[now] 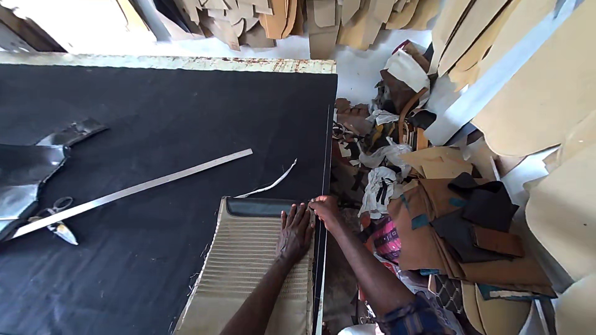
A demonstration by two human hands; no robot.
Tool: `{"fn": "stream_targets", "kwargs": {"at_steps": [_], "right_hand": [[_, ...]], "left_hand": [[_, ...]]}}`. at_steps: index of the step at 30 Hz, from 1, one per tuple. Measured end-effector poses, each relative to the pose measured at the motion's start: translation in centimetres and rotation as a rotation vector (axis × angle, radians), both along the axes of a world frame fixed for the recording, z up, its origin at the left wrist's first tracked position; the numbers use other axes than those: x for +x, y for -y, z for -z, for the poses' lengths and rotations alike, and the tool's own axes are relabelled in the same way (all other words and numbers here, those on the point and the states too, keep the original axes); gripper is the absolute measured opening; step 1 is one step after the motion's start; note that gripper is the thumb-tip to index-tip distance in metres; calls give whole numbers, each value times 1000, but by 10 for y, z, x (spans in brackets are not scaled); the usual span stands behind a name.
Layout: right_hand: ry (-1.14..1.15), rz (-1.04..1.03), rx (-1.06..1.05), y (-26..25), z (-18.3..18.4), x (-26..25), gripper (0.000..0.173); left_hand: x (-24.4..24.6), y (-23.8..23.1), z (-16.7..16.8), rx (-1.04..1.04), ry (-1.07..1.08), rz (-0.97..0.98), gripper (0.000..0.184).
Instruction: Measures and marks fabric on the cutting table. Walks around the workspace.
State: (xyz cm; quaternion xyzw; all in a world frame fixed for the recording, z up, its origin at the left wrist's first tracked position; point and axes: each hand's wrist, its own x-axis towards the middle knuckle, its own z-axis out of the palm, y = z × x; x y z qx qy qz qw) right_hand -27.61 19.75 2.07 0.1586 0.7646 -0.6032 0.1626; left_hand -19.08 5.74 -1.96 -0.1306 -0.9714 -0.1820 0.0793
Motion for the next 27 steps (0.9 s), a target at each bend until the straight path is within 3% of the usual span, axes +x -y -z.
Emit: {"fn": "stream_targets", "kwargs": {"at_steps": [7, 12, 19, 24, 27], "right_hand": [[-11, -60, 60, -3, 1, -2, 13], [68, -51, -10, -6, -7, -6, 18], [-5, -143, -27, -10, -3, -11, 12], [-199, -294, 380, -10, -2, -13, 13], [-200, -363, 482, -10, -7, -17, 13]], "left_hand": [[-1, -3, 0, -109, 38, 1, 56], [-2, -4, 0, -164, 52, 8, 56], [-2, -5, 0, -157, 51, 12, 56], [-3, -6, -1, -168, 78, 3, 56], [-4, -6, 0, -171, 80, 3, 57]]}}
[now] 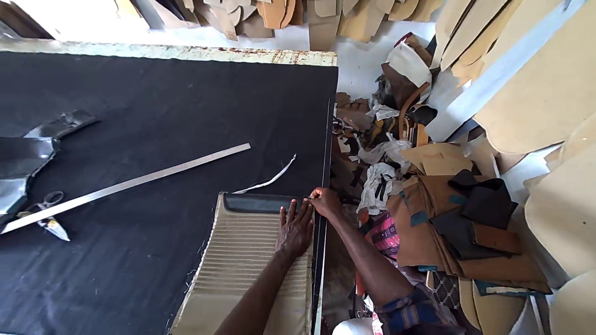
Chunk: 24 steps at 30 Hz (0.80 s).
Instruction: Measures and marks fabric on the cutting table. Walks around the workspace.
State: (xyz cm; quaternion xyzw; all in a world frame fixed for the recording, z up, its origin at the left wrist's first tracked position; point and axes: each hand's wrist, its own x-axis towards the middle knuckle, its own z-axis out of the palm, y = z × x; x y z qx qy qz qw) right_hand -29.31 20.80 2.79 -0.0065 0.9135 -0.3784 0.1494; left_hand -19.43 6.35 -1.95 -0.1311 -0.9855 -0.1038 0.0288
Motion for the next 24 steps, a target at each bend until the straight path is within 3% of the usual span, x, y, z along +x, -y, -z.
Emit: {"fn": "stream_targets", "kwargs": {"at_steps": [6, 16, 19, 24], "right_hand": [[92, 23, 3, -3, -1, -8, 14], [58, 22, -19, -5, 4, -7, 12], [27, 87, -167, -15, 7, -1, 33], [-77, 208, -338, -34, -13, 31, 54]], "left_hand": [[-2, -3, 4, -36, -18, -3, 57], [-5, -2, -1, -79, -14, 24, 56], [-7, -1, -2, -85, -13, 34, 57], [-11, 1, -4, -99, -21, 65, 57]]}}
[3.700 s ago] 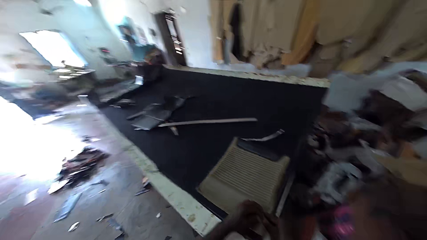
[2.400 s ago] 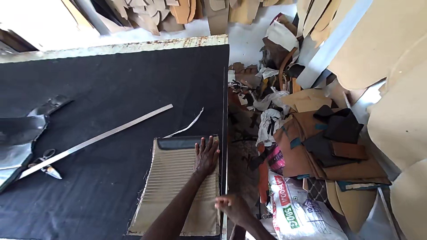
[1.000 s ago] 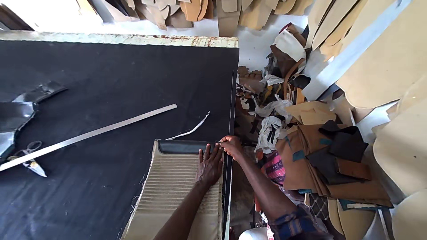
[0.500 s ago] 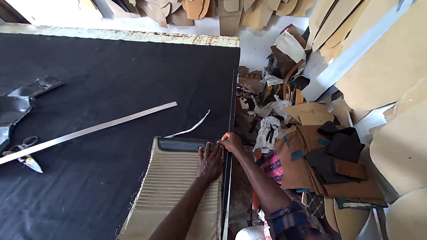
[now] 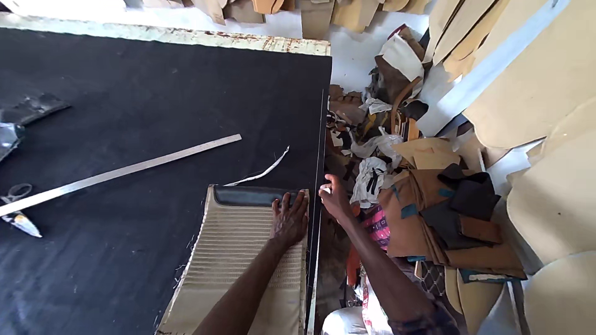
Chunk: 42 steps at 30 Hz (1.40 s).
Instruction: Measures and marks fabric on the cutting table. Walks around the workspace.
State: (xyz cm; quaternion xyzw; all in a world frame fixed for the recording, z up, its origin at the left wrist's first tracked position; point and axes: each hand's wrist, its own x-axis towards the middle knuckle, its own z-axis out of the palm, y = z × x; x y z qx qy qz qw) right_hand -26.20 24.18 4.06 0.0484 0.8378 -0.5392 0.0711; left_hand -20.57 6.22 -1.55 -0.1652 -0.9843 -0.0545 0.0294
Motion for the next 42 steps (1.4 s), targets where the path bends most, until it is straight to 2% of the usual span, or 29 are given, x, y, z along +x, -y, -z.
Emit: {"fn": "stream_targets", "kwargs": {"at_steps": [2, 5, 8, 13, 19, 24, 30, 42], "right_hand": [[25, 9, -75, -4, -7, 13, 67], [50, 53, -124, -1, -11, 25, 55], [-82, 15, -36, 0, -5, 42, 41], [-179, 42, 190, 10, 2, 47, 34], [-198, 41, 250, 25, 11, 47, 38], [-202, 11, 342, 33, 7, 50, 28], [-228, -31, 403, 40, -1, 55, 34], [-229, -50, 458, 44, -14, 61, 21]], "left_hand": [[-2, 0, -6, -27, 24, 12, 57], [-4, 1, -6, 2, 7, 30, 58], [-5, 3, -4, 25, 2, 52, 58], [-6, 6, 0, 51, 11, 76, 61], [-8, 6, 1, 59, 29, 63, 60], [-9, 5, 5, 89, 13, 57, 59], [-9, 6, 6, 116, 19, 52, 60], [-7, 5, 6, 93, 26, 51, 59]]}}
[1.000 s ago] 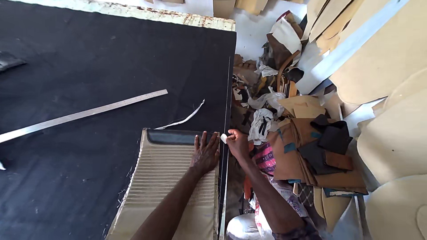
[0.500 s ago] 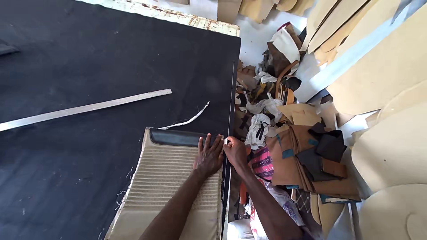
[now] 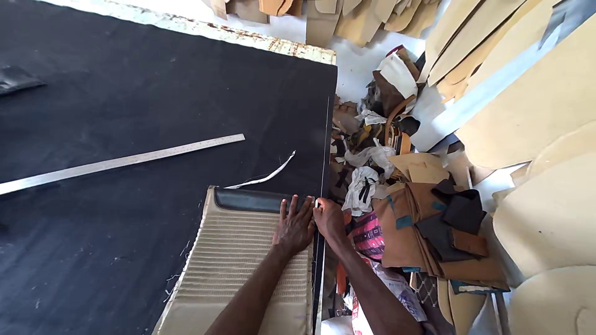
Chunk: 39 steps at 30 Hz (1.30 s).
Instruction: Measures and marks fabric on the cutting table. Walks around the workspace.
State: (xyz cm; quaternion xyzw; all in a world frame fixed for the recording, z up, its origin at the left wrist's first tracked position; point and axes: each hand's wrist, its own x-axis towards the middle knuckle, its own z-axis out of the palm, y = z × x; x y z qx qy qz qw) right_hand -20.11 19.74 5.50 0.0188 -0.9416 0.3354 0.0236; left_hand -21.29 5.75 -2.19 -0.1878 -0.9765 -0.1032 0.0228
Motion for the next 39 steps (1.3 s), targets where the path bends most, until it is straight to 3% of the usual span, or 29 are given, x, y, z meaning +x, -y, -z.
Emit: {"fn": "stream_targets", "kwargs": {"at_steps": [10, 17, 21, 25, 30, 34, 37, 39], "right_hand": [[-15, -12, 56, 3, -4, -12, 15], [-13, -7, 86, 6, -3, -23, 21], [13, 1, 110, 9, 10, -53, 21], [117, 104, -55, -1, 11, -83, 25], [140, 104, -291, -22, 4, -41, 27], [191, 129, -306, -28, 19, -31, 24], [143, 112, -289, -34, 27, -48, 21], [79, 127, -385, -31, 37, -53, 21]], "left_hand": [[-1, 0, 3, 1, -8, -3, 60], [-1, 0, 1, 15, 8, -1, 59], [-1, 0, -3, 19, 15, 5, 58], [-2, 0, -1, 11, 15, 0, 61], [-3, 3, 0, 10, 22, -4, 60], [-4, 1, 1, -7, 44, -13, 60], [1, -10, -7, 119, 69, -40, 60], [5, -14, -13, 207, 1, -89, 58]]}}
